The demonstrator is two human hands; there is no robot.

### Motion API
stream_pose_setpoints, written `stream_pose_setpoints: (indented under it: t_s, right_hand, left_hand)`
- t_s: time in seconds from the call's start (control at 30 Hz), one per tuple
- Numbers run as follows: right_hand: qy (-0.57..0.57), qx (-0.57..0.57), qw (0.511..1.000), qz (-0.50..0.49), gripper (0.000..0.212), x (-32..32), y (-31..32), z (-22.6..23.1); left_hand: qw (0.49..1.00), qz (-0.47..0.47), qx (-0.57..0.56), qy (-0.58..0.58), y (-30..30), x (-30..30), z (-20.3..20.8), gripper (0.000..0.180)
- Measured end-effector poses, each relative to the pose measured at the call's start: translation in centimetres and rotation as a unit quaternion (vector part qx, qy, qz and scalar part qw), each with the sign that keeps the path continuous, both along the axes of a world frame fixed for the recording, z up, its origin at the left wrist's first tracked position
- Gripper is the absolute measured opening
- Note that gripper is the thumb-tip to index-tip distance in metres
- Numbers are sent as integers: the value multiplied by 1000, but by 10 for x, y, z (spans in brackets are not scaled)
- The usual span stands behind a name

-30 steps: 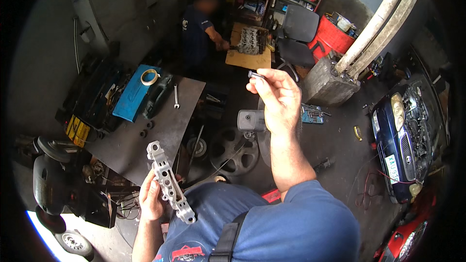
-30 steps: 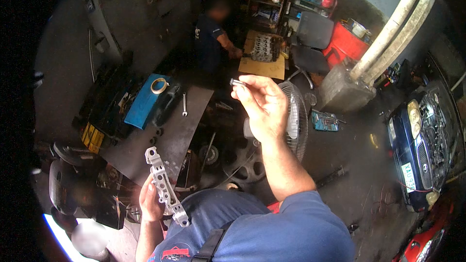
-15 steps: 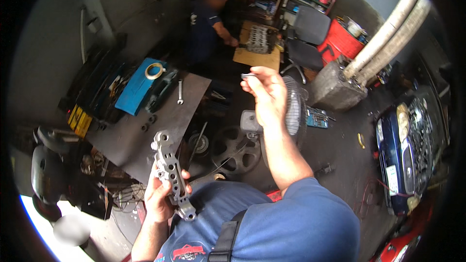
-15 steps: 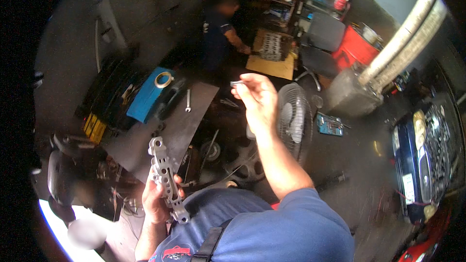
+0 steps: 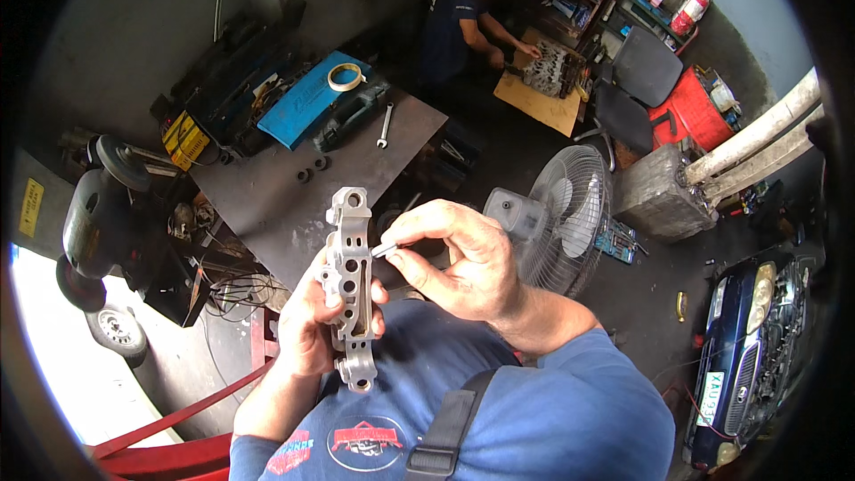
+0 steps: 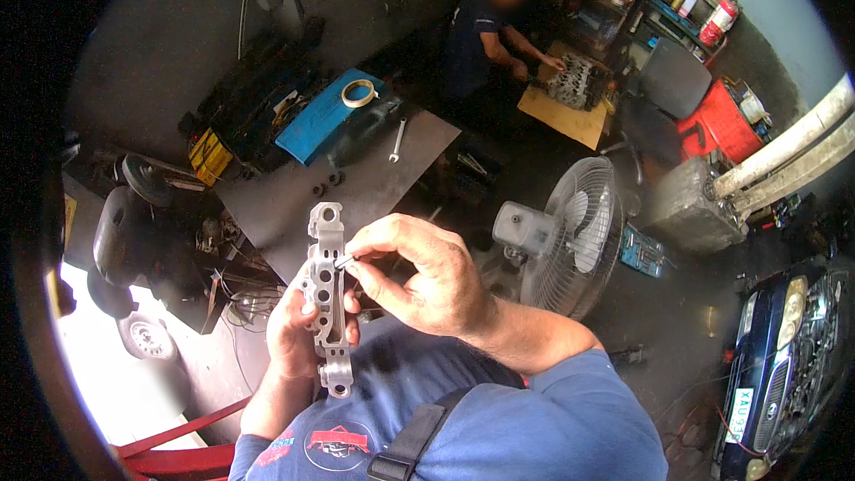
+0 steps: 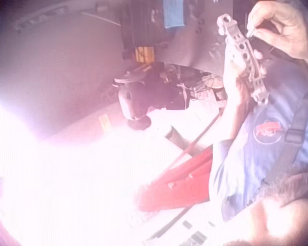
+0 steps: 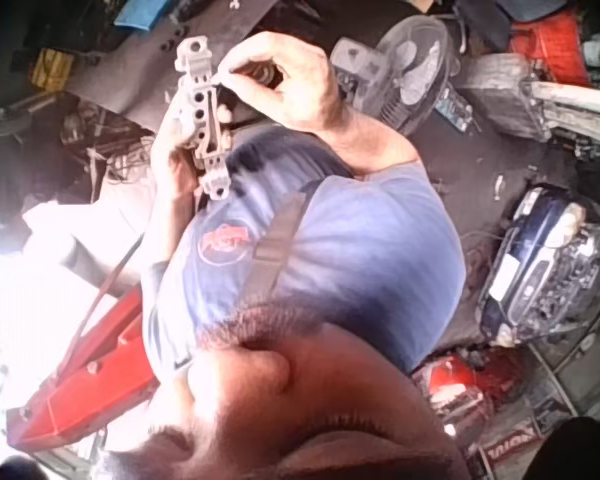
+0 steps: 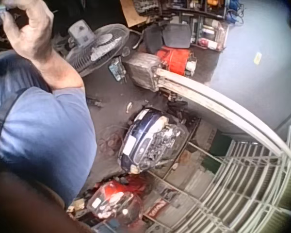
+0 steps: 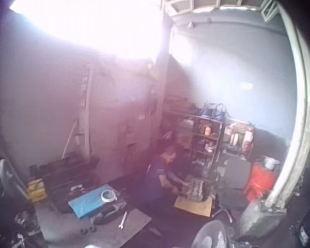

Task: The person uses a bench grinder to smooth the edges of small metal pins. They repeatedly insert each pin into a larger metal component to check fit, then return to the grinder to continue smoothing. The process is repeated for several pins.

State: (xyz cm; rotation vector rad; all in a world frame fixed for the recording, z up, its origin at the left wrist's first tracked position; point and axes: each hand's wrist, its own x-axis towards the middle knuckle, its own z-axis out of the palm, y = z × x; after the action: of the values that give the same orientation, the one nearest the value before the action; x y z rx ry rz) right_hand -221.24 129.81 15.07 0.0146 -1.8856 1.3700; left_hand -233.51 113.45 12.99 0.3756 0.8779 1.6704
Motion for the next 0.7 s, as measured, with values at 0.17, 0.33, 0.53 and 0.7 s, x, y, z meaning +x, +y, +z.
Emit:
stream_pose_setpoints:
  t_s: [0.17,0.33,0.53,0.7]
  right_hand:
    - [18,126,991,-43,20,-3,-5,-3]
    - [16,197,977,-77,21,0,-7,-12]
    - [48,196,976,-82,18,0,-9,-14]
    - [28,201,975,-85,17,2,-10,-11]
  left_hand:
    - [999,3,1,44,1,6,4,71]
    - [986,72,-49,141,1,25,8,73]
    - [989,53,-47,132,5,22,13,74]
    - [988,62,-33,136,5,24,10,77]
